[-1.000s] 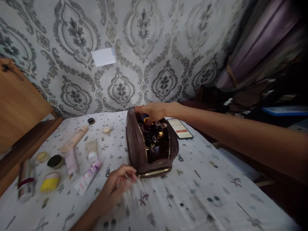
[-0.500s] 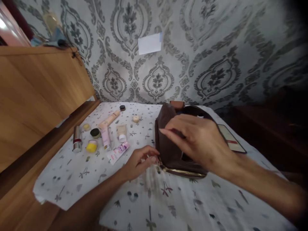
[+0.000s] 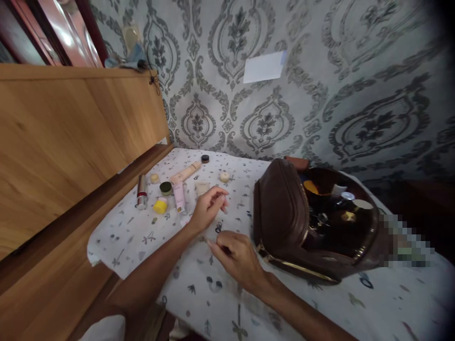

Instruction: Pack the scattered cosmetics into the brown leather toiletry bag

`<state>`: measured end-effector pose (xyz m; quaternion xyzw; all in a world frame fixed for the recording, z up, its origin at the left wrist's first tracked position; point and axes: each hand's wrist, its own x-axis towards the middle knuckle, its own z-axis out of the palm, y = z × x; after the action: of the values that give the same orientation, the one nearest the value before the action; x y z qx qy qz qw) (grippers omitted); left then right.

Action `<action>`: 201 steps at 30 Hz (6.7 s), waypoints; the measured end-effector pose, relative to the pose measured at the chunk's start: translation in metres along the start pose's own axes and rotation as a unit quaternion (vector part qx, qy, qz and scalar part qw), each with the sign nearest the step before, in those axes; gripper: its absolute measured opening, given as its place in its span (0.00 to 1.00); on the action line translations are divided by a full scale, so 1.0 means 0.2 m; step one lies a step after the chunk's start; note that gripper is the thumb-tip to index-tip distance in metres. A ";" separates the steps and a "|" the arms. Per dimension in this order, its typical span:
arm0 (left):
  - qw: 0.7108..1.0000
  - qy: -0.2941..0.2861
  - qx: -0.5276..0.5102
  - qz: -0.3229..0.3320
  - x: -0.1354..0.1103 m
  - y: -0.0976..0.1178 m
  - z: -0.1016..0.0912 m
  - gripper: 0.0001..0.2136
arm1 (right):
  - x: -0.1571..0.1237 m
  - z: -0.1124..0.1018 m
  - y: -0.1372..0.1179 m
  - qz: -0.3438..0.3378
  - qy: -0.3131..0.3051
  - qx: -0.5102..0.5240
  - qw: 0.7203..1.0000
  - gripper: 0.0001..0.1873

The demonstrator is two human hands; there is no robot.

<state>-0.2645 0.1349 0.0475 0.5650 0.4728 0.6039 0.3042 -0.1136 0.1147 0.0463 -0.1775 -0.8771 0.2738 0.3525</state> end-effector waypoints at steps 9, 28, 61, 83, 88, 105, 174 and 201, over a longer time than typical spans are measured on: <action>0.994 0.066 0.079 0.022 0.06 -0.02 -0.12 0.07 | -0.04 0.07 0.12 0.219 -0.024 0.133 0.966 0.23; 0.866 0.062 0.496 0.033 0.01 0.09 -0.27 0.09 | -0.07 0.10 0.19 0.200 -0.019 0.157 0.967 0.24; 0.768 0.053 0.609 -0.194 -0.34 0.08 -0.61 0.19 | -0.07 0.11 0.19 0.167 -0.008 0.156 0.974 0.24; 0.717 -0.118 0.687 -0.016 -0.22 0.10 -0.18 0.13 | -0.08 0.10 0.17 0.174 0.014 0.188 0.967 0.22; 0.729 -0.118 0.673 -0.037 -0.23 0.07 -0.17 0.11 | -0.08 0.10 0.17 0.183 0.019 0.192 0.964 0.22; 0.984 -0.052 0.075 -0.155 -0.24 0.12 -0.15 0.23 | -0.07 0.05 0.17 0.186 0.016 0.219 0.958 0.10; 0.721 -0.053 0.671 -0.164 -0.01 0.16 -0.20 0.19 | -0.08 0.10 0.24 0.217 -0.004 0.301 0.929 0.15; 0.838 0.004 0.541 0.064 -0.19 0.47 -0.02 0.11 | 0.14 -0.24 -0.05 0.058 0.012 -0.007 0.998 0.32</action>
<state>-0.2454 0.0659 0.1188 0.6660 0.6885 0.2723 -0.0913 -0.0996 0.1369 0.0959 -0.2339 -0.8630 0.2853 0.3452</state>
